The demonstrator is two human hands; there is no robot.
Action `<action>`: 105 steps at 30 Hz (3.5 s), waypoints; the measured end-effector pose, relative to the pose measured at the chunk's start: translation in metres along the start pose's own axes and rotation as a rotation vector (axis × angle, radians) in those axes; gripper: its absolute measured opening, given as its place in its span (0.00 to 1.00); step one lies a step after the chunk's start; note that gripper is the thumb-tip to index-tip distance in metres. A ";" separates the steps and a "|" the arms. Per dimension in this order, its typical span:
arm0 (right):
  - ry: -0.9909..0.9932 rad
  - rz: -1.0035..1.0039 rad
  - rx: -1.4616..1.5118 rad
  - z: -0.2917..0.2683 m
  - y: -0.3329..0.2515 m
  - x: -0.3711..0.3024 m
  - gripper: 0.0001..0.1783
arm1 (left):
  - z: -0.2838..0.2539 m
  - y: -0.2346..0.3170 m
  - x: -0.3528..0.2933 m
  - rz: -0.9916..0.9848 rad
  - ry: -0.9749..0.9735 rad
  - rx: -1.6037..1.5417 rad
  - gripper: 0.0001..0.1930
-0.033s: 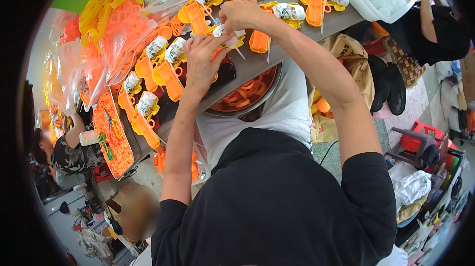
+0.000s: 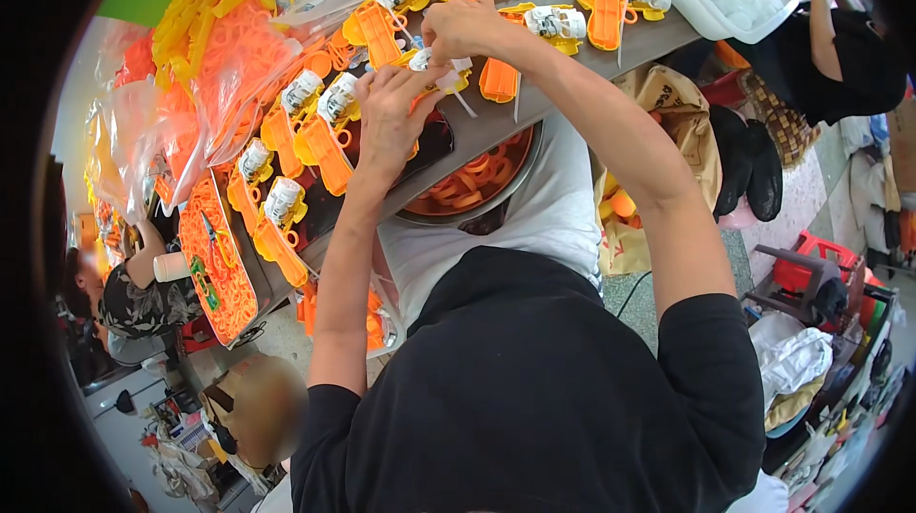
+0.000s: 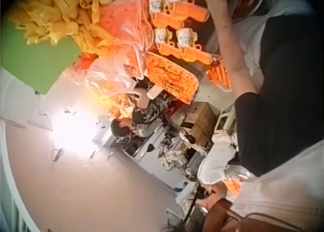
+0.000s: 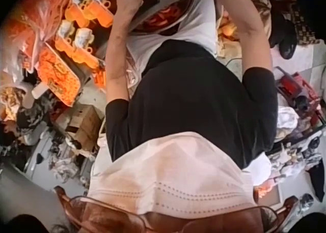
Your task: Assembling plastic toy guns by hand at a factory workbench.
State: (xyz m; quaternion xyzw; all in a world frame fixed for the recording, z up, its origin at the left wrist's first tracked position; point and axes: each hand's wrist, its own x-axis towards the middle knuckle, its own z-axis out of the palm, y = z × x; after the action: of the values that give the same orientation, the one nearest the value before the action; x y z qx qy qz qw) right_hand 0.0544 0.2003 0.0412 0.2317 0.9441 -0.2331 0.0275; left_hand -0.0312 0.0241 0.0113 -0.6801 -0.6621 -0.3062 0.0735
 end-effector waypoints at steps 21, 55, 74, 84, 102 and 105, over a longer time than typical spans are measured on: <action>0.127 -0.005 -0.063 0.011 -0.004 -0.007 0.18 | 0.008 -0.001 0.002 0.170 -0.009 0.165 0.12; 0.794 -0.121 -0.043 0.091 -0.025 -0.116 0.09 | 0.017 0.000 -0.013 -0.139 0.077 -0.012 0.17; 0.850 0.476 -0.209 -0.112 0.266 -0.184 0.10 | 0.006 0.022 -0.032 -0.149 -0.121 0.106 0.25; 0.521 0.296 -0.413 -0.128 0.375 -0.158 0.11 | -0.080 -0.003 -0.102 -0.366 0.151 0.205 0.14; -0.361 0.004 2.068 0.058 -0.050 -0.074 0.28 | -0.112 -0.027 -0.110 -0.134 -0.267 0.118 0.05; -0.367 0.057 2.023 0.063 -0.062 -0.066 0.27 | -0.111 -0.030 -0.103 -0.336 0.029 -0.152 0.05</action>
State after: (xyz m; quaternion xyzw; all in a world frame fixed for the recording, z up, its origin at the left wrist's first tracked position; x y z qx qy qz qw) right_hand 0.0819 0.0950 0.0219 0.1295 0.2812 -0.9504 -0.0312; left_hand -0.0887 -0.1172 0.0382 -0.5591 -0.7401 -0.3730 -0.0206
